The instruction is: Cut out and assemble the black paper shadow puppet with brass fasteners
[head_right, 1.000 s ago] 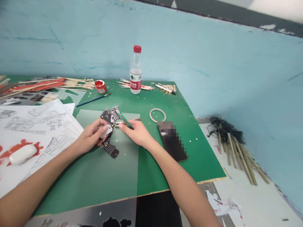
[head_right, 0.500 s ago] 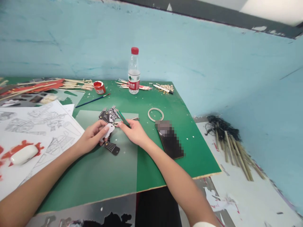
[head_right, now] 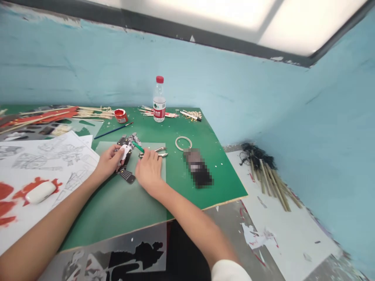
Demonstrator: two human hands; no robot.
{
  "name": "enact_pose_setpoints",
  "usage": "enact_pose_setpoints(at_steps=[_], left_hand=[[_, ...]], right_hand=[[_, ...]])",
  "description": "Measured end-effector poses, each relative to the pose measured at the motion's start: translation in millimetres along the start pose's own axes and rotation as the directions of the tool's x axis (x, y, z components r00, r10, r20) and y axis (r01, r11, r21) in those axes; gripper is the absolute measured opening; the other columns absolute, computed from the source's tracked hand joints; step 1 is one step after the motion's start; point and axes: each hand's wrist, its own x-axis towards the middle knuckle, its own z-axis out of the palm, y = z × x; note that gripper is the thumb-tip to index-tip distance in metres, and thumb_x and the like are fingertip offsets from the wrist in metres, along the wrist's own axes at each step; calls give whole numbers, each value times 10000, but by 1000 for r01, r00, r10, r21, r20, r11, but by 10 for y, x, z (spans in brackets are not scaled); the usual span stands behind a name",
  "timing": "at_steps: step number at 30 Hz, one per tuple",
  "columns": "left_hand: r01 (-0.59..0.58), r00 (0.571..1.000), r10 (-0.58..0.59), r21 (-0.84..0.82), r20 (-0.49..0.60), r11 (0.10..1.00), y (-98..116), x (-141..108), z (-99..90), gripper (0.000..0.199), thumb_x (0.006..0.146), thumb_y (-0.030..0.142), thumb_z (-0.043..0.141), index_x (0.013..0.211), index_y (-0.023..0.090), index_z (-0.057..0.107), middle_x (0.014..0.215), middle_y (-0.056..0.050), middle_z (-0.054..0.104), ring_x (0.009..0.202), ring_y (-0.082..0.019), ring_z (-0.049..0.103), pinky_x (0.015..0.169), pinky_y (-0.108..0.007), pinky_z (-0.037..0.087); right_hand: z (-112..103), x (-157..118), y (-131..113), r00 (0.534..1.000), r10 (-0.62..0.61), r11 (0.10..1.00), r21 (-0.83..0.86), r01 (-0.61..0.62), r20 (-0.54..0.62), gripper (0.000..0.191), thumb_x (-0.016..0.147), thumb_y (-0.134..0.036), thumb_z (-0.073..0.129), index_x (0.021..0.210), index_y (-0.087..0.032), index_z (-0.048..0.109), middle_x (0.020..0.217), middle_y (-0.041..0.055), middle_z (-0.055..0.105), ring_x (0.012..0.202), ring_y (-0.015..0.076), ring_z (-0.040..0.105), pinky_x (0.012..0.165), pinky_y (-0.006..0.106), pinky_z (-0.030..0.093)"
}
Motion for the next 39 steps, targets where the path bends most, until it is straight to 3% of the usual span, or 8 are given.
enact_pose_setpoints(at_steps=[8, 16, 19, 22, 24, 28, 34, 39], left_hand=[[-27, 1000, 27, 64, -5, 998, -28, 40, -8, 377, 884, 582, 543, 969, 218, 591, 586, 26, 600, 535, -188, 566, 528, -269, 413], [-101, 994, 98, 84, 40, 991, -24, 40, 2, 359, 881, 568, 524, 935, 218, 584, 586, 23, 604, 580, -205, 582, 578, -288, 408], [-116, 992, 112, 79, 50, 990, -32, 46, 11, 366, 871, 580, 528, 917, 221, 586, 591, 20, 615, 587, -208, 583, 583, -290, 406], [-121, 992, 118, 70, 52, 990, -28, 44, 14, 382, 859, 594, 531, 921, 222, 595, 587, 19, 611, 579, -207, 576, 578, -291, 402], [-119, 992, 116, 63, 50, 991, -21, 40, 13, 393, 859, 598, 523, 933, 219, 593, 582, 21, 602, 557, -200, 563, 568, -291, 399], [-125, 991, 122, 51, 49, 991, -29, 46, 22, 395, 869, 596, 508, 944, 215, 581, 567, 29, 585, 533, -187, 548, 557, -285, 397], [-142, 988, 141, 28, 56, 989, -80, 78, 43, 388, 886, 594, 522, 918, 212, 584, 569, 23, 597, 531, -181, 542, 550, -284, 398], [-131, 990, 132, -13, 54, 991, -63, 64, 30, 360, 889, 566, 562, 916, 208, 591, 564, 32, 597, 525, -172, 528, 548, -277, 387]], right_hand=[[-47, -377, 371, 997, 29, 986, -164, -40, -66, 447, 963, -107, 425, 1403, -58, 488, 1219, 221, 579, 1078, 332, 505, 942, 474, 382], [-715, -1620, 1358, 946, 96, 927, -320, -198, -309, 342, 998, -177, 392, 1273, -76, 569, 1084, 229, 652, 1011, 365, 605, 855, 477, 441], [-977, -1818, 1576, 963, 147, 955, -221, -198, -227, 275, 1020, -234, 406, 1206, -194, 606, 933, 190, 706, 878, 329, 671, 769, 419, 458], [-1018, -1628, 1430, 990, 97, 991, -86, -105, -99, 312, 1000, -211, 403, 1232, -198, 612, 741, 54, 689, 682, 257, 680, 666, 360, 506], [-919, -1342, 1166, 983, -185, 982, 44, 185, -13, 530, 885, -81, 406, 1387, -144, 566, 988, 110, 748, 952, 245, 717, 866, 380, 573], [-613, -745, 662, 816, -555, 832, 131, 539, 163, 786, 755, 1, 426, 1538, -67, 454, 1591, 185, 470, 1535, 255, 360, 1248, 466, 373], [-421, -452, 586, 724, -593, 799, 145, 584, 354, 762, 799, 1, 446, 1555, -95, 453, 1622, 150, 435, 1543, 234, 354, 1299, 448, 292], [-848, -1103, 878, 781, -475, 865, 54, 498, 405, 806, 771, 16, 454, 1568, -102, 451, 1578, 141, 502, 1548, 269, 340, 1297, 485, 296]])
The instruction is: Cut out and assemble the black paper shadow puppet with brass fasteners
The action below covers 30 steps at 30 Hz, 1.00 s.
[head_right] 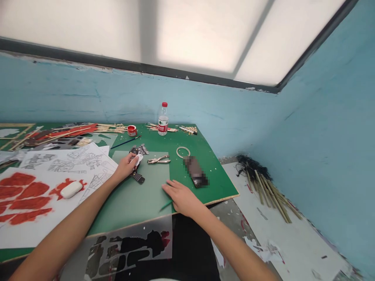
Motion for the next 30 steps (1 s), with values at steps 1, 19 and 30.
enact_pose_setpoints(at_steps=[1, 19, 30], left_hand=[[4, 1000, -4, -13, -1, 1000, 7, -5, -3, 352, 888, 558, 574, 916, 208, 593, 560, 35, 594, 519, -168, 521, 543, -274, 382], [187, 973, -29, -714, 228, 674, 340, -48, -144, 529, 867, 720, 538, 747, 233, 369, 557, 106, 268, 370, -57, 226, 347, -175, 213], [183, 982, -75, -794, 171, 579, 263, 61, -146, 199, 888, 332, 687, 902, 170, 573, 720, 28, 561, 531, -82, 539, 364, -141, 366]], right_hand=[[-1, -288, -23, 1000, 20, 1000, -5, -20, 23, 811, 775, 17, 446, 1576, -113, 447, 1585, 134, 494, 1553, 277, 327, 1296, 502, 291], [129, -1515, 33, 676, 721, 690, 259, -676, -155, 492, 1040, -548, 352, 1247, -203, 636, 746, 55, 721, 650, 265, 690, 622, 339, 497], [154, 293, 210, 827, 310, 861, -231, -454, -469, 257, 989, -140, 505, 1194, -128, 660, 1126, 171, 673, 1085, 315, 586, 887, 414, 489]])
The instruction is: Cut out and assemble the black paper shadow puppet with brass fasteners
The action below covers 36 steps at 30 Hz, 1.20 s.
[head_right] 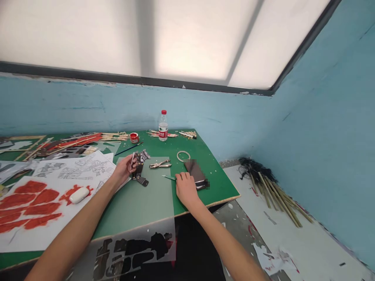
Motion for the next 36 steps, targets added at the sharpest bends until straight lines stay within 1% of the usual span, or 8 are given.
enact_pose_setpoints(at_steps=[4, 9, 11, 13, 18, 25, 30, 36], left_hand=[[11, 999, -10, 42, -43, 999, -23, 0, -14, 215, 827, 225, 754, 990, 126, 654, 927, -61, 697, 701, -133, 683, 501, -198, 561], [11, 999, -5, 120, -49, 993, -112, -48, 41, 343, 806, 253, 814, 1106, 125, 708, 1160, -128, 732, 805, -154, 723, 611, -237, 643], [-13, 999, 19, 136, -43, 991, -137, -68, 62, 387, 797, 292, 834, 1132, 144, 708, 1217, -122, 730, 751, -125, 705, 582, -214, 629], [-47, 997, 54, 151, -46, 987, -155, -81, 80, 429, 786, 331, 850, 1146, 150, 704, 1208, -115, 741, 621, -78, 639, 486, -173, 568], [-140, 984, 157, 181, -83, 973, -176, -77, 127, 488, 782, 409, 845, 1162, 148, 685, 1189, -116, 752, 545, -49, 575, 395, -134, 446], [-133, 979, 169, 265, -117, 955, -172, -117, 189, 621, 735, 333, 890, 1281, 208, 624, 1377, -138, 678, 925, -211, 734, 499, -199, 560], [-81, 981, 135, 341, -140, 936, -209, -112, 194, 475, 776, 365, 856, 1181, 169, 703, 1194, -151, 758, 971, -293, 752, 547, -271, 602], [-169, 911, 324, 487, -253, 857, 22, -13, -96, 404, 969, 494, 562, 1203, 173, 636, 1025, -125, 776, 831, -245, 737, 508, -244, 494]], right_hand=[[-74, 147, -144, 992, 26, 969, 248, 6, -123, 242, 1008, -206, 495, 1160, -132, 668, 1176, 170, 682, 1153, 318, 574, 978, 443, 461], [-17, 598, -472, 992, 71, 674, 728, -124, 103, 238, 1023, -351, 536, 1118, -196, 689, 907, 59, 756, 824, 207, 692, 758, 313, 524], [98, 847, -583, 985, 22, 526, 836, -155, 169, 261, 1006, -392, 576, 1111, -186, 699, 895, 59, 775, 798, 192, 715, 711, 281, 532], [235, 1074, -670, 981, -32, 469, 869, -156, 193, 308, 998, -431, 586, 1085, -167, 717, 854, 61, 781, 727, 181, 716, 649, 263, 535], [515, 1362, -806, 987, -63, 515, 852, -95, 148, 352, 1003, -438, 567, 1038, -133, 739, 767, 56, 776, 596, 165, 684, 547, 241, 508], [582, 1229, -757, 1000, 6, 747, 665, 14, -28, 267, 1017, -332, 558, 913, -169, 743, 853, 105, 788, 785, 219, 732, 738, 277, 487], [522, 1135, -815, 992, -115, 839, 530, 120, -41, 244, 1010, -316, 605, 853, -175, 728, 863, 117, 783, 824, 231, 733, 794, 291, 467], [470, 1086, -932, 948, -260, 822, 473, 318, -184, 270, 1053, -337, 532, 1135, -174, 730, 1050, 104, 783, 981, 237, 692, 897, 334, 498]])
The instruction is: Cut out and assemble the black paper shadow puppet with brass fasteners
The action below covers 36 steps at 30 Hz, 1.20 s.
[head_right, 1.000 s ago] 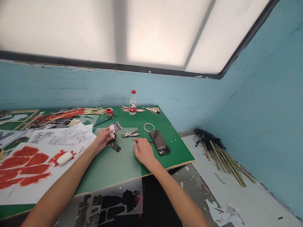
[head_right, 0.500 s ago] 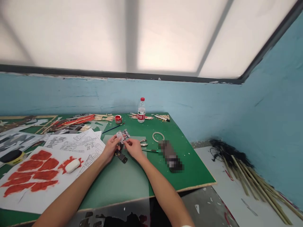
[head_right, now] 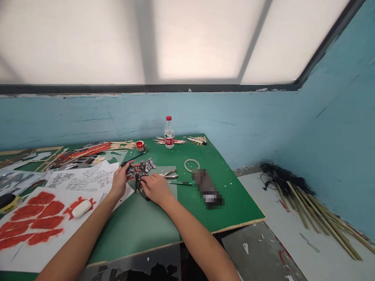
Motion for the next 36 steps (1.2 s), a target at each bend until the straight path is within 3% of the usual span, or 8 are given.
enact_pose_setpoints(at_steps=[3, 7, 12, 19, 24, 28, 36], left_hand=[[-115, 992, 123, 149, -41, 982, 40, 101, -187, 276, 997, 445, 535, 1105, 218, 649, 1013, -95, 767, 977, -248, 700, 688, -265, 526], [-218, 973, 180, 315, 146, 924, 22, 116, -258, 42, 877, 285, 720, 890, 246, 711, 955, -82, 757, 1002, -280, 662, 850, -296, 496], [-279, 947, 182, 403, 263, 872, -30, 86, -230, 20, 851, 256, 746, 855, 256, 726, 708, -52, 653, 763, -284, 610, 779, -303, 444], [-298, 950, 223, 420, 221, 857, 17, 85, -296, 37, 807, 268, 758, 814, 261, 722, 591, -35, 551, 697, -277, 577, 673, -261, 395], [-278, 958, 207, 454, 201, 847, 44, 95, -326, 90, 846, 295, 709, 902, 259, 769, 657, -42, 659, 716, -257, 626, 638, -243, 391], [-266, 948, 144, 453, 285, 851, 33, 121, -312, 145, 863, 361, 702, 855, 242, 785, 791, -63, 765, 761, -263, 666, 685, -264, 456], [-204, 923, 26, 431, 383, 879, -15, 46, -226, 241, 889, 423, 673, 836, 212, 776, 584, -20, 688, 456, -203, 560, 495, -269, 422]], right_hand=[[42, -25, -24, 989, -141, 990, 28, 140, 42, 352, 1018, -342, 583, 1313, -172, 671, 1317, 131, 703, 1270, 280, 587, 1073, 414, 455], [119, -46, -40, 971, -178, 984, 11, 178, 157, 390, 1031, -371, 561, 1357, -175, 648, 1429, 144, 636, 1404, 298, 501, 1151, 473, 405], [107, -52, -15, 980, -117, 993, -11, 120, 158, 361, 1035, -292, 542, 1347, -138, 641, 1337, 159, 679, 1267, 280, 606, 1106, 439, 457], [120, -73, 13, 991, -53, 998, -28, 57, 120, 337, 1035, -305, 545, 1310, -146, 659, 1334, 161, 674, 1267, 286, 599, 1096, 443, 466], [114, -59, 53, 992, -4, 999, -42, 9, 127, 320, 1032, -273, 538, 1271, -111, 676, 1317, 174, 681, 1252, 290, 606, 1089, 435, 473], [101, -44, 108, 991, -19, 1000, -11, 21, 133, 279, 1026, -216, 525, 1216, -120, 706, 1289, 167, 695, 1260, 274, 607, 1102, 427, 466], [62, -25, 212, 987, -68, 996, 71, 58, 143, 315, 981, -95, 538, 1231, -145, 723, 1300, 150, 704, 1267, 250, 613, 1124, 413, 458]])
